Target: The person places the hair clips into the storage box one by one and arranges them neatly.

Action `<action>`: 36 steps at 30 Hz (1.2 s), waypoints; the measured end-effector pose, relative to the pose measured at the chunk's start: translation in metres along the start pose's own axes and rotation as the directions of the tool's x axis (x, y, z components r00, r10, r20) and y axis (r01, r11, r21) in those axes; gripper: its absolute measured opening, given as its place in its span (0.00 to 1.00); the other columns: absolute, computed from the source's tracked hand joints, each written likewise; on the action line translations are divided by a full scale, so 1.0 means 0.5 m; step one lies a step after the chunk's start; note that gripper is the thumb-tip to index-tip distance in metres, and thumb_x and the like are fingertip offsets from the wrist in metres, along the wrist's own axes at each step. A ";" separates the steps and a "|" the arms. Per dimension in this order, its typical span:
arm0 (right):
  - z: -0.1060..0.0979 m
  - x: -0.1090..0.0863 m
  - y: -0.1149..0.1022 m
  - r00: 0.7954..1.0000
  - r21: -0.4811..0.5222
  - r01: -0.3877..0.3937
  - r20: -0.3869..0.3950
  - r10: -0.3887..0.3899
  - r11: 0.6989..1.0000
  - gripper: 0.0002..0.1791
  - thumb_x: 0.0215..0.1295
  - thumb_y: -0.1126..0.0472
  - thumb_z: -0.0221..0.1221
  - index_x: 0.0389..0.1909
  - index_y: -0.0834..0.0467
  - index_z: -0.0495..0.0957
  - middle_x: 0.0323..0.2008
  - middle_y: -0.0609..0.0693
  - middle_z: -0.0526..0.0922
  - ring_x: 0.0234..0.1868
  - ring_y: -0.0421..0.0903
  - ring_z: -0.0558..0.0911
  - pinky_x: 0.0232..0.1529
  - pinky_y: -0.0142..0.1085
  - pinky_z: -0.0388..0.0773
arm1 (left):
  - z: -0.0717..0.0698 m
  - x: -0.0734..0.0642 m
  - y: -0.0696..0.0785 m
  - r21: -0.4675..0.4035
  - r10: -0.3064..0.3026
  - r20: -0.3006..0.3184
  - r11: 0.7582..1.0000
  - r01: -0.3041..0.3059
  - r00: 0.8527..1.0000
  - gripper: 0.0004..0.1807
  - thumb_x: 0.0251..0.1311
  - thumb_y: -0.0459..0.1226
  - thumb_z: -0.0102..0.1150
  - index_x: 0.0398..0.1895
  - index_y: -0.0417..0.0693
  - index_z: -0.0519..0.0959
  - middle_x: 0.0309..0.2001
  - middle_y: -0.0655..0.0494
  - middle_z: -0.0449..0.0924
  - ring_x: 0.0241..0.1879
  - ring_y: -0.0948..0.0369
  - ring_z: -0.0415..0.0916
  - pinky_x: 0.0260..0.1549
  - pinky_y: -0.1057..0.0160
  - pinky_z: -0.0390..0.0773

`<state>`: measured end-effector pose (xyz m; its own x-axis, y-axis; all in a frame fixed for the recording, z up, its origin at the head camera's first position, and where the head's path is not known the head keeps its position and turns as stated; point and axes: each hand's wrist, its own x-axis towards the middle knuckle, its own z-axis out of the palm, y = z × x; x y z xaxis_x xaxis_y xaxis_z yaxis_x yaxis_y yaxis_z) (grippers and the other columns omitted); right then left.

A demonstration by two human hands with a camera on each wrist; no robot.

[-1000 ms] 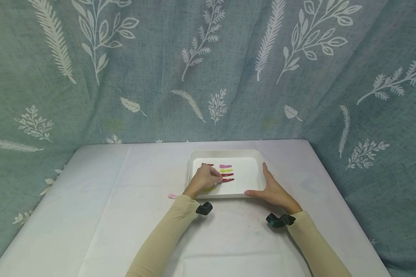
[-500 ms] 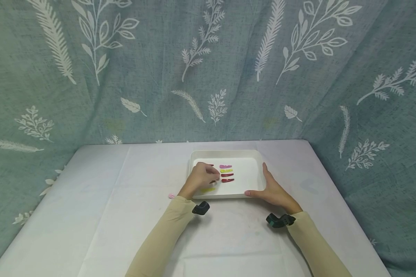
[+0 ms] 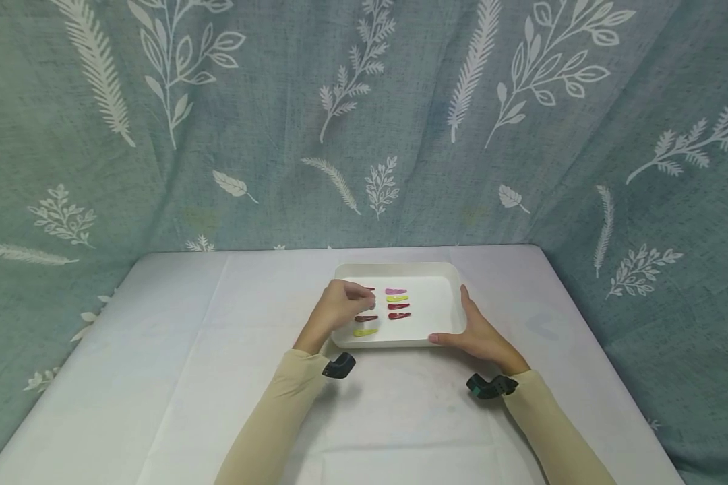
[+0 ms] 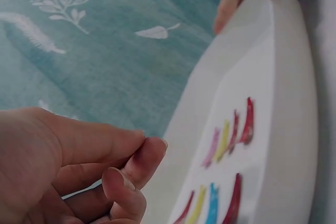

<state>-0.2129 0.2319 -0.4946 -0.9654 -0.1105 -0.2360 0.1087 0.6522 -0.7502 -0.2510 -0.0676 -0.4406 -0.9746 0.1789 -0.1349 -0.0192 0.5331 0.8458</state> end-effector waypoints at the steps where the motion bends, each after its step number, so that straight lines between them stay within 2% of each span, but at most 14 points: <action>1: 0.000 0.000 0.000 1.000 -0.002 0.001 0.000 -0.001 1.000 0.79 0.53 0.34 0.74 0.82 0.52 0.20 0.84 0.63 0.33 0.84 0.66 0.41 0.79 0.65 0.48 | -0.005 -0.004 0.001 0.007 0.005 -0.006 1.000 -0.005 1.000 0.09 0.66 0.40 0.67 0.45 0.47 0.89 0.45 0.53 0.91 0.51 0.55 0.86 0.57 0.51 0.80; 5: -0.002 0.000 0.000 1.000 -0.004 0.002 0.000 -0.002 1.000 0.79 0.52 0.34 0.74 0.82 0.52 0.20 0.84 0.63 0.33 0.84 0.66 0.41 0.79 0.65 0.47 | -0.027 -0.019 -0.001 -0.007 0.018 -0.023 1.000 -0.018 1.000 0.11 0.67 0.42 0.67 0.47 0.48 0.89 0.47 0.52 0.90 0.52 0.54 0.85 0.58 0.47 0.79; 14: -0.001 -0.001 0.000 1.000 -0.013 0.000 0.003 0.000 1.000 0.80 0.51 0.33 0.74 0.82 0.54 0.20 0.84 0.64 0.33 0.84 0.67 0.41 0.79 0.65 0.47 | -0.086 -0.055 -0.021 -0.028 0.034 -0.078 0.999 -0.037 0.996 0.14 0.71 0.43 0.62 0.50 0.45 0.87 0.46 0.48 0.90 0.51 0.52 0.86 0.57 0.49 0.80; 24: -0.004 -0.002 -0.004 1.000 -0.011 0.005 -0.007 -0.005 1.000 0.80 0.51 0.33 0.74 0.82 0.53 0.21 0.84 0.64 0.33 0.84 0.66 0.41 0.79 0.65 0.47 | -0.144 -0.088 -0.055 0.000 0.036 -0.154 0.999 -0.037 0.987 0.17 0.72 0.45 0.61 0.54 0.43 0.85 0.48 0.45 0.89 0.53 0.45 0.84 0.48 0.59 0.82; 30: -0.004 -0.002 -0.005 1.000 -0.010 -0.003 -0.006 0.003 1.000 0.80 0.51 0.33 0.74 0.82 0.54 0.21 0.84 0.64 0.33 0.84 0.66 0.41 0.79 0.65 0.47 | -0.169 -0.095 -0.078 0.001 0.039 -0.169 0.999 -0.039 0.985 0.16 0.71 0.44 0.62 0.52 0.42 0.86 0.47 0.44 0.89 0.50 0.46 0.84 0.45 0.63 0.80; 36: -0.001 -0.005 -0.005 1.000 -0.016 -0.003 -0.002 0.003 1.000 0.79 0.52 0.33 0.74 0.82 0.54 0.21 0.84 0.64 0.33 0.84 0.66 0.41 0.79 0.65 0.47 | -0.180 -0.094 -0.100 0.023 0.015 -0.164 1.000 -0.012 0.986 0.17 0.72 0.43 0.61 0.53 0.39 0.85 0.47 0.41 0.89 0.51 0.43 0.83 0.43 0.64 0.80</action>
<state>-0.2109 0.2311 -0.4918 -0.9655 -0.1071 -0.2374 0.1081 0.6646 -0.7393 -0.2243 -0.1772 -0.4301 -0.9982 0.0492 -0.0357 -0.0028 0.5498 0.8353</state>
